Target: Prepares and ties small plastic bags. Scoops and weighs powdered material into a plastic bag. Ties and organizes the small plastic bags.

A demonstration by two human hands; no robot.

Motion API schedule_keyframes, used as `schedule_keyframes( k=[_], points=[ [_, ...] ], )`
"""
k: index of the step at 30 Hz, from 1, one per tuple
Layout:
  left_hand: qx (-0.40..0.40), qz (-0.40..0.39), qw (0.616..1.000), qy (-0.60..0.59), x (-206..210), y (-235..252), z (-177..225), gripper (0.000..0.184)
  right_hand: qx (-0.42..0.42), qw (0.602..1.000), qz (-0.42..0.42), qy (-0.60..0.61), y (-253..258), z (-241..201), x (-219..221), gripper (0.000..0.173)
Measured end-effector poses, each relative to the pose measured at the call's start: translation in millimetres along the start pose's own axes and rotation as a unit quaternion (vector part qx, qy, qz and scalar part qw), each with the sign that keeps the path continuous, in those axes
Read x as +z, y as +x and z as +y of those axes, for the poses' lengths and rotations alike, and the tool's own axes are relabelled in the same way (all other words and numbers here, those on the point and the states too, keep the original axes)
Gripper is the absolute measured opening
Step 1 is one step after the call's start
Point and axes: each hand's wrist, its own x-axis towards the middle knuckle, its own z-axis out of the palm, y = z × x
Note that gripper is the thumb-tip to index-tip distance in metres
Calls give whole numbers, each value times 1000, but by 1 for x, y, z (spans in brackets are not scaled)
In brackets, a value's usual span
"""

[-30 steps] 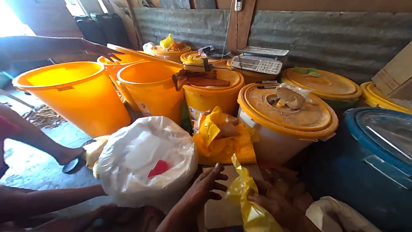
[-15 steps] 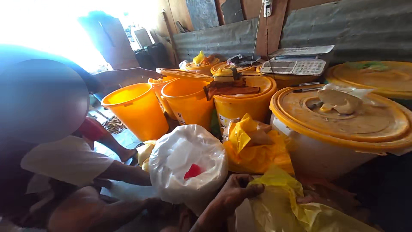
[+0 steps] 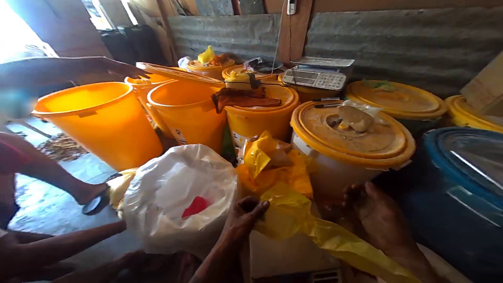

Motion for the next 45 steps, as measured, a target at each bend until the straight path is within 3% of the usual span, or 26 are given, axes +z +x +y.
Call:
schedule_keyframes(
  k=[3, 6, 8, 11, 14, 17, 21, 24, 27, 30, 33, 40, 45],
  points=[
    [16, 41, 999, 28, 1, 0, -6, 18, -183, 977, 105, -28, 1, -5, -7, 27],
    [8, 39, 996, 78, 6, -4, -18, 26, -288, 949, 38, -122, -11, -4, 0, 18],
    [-5, 10, 998, 69, 14, -9, -27, 21, -254, 949, -71, -173, -28, 3, 22, 20],
    [-59, -29, 998, -3, 28, -20, -35, 10, -122, 949, -180, -230, -59, 28, 62, 28],
    [-122, -55, 988, -79, 36, -30, -36, 9, -26, 957, -185, -221, -76, 45, 85, 38],
    [-168, -92, 971, -144, 36, -32, -34, 10, 13, 972, -202, -122, -72, 46, 86, 22],
    [-142, -114, 969, -168, 32, -27, -29, 12, 6, 982, -189, -11, -59, 43, 79, 4],
    [-121, -70, 982, -128, 28, -22, -25, 13, 92, 983, -150, 45, -50, 39, 70, 6],
    [-122, -49, 987, -93, 24, -19, -21, 8, 63, 982, -172, -41, -45, 39, 65, 14],
    [-130, -106, 982, -91, 27, -23, -24, 7, 34, 970, -210, -119, -58, 40, 73, 30],
    [-141, -158, 971, -110, 29, -25, -32, 10, 33, 973, -205, -98, -67, 43, 79, 12],
    [-119, -172, 967, -149, 28, -22, -29, 7, 157, 967, -172, 100, -64, 48, 82, 6],
    [-125, -145, 972, -136, 25, -21, -26, 8, 97, 979, -177, 24, -61, 47, 81, 7]
  ],
)
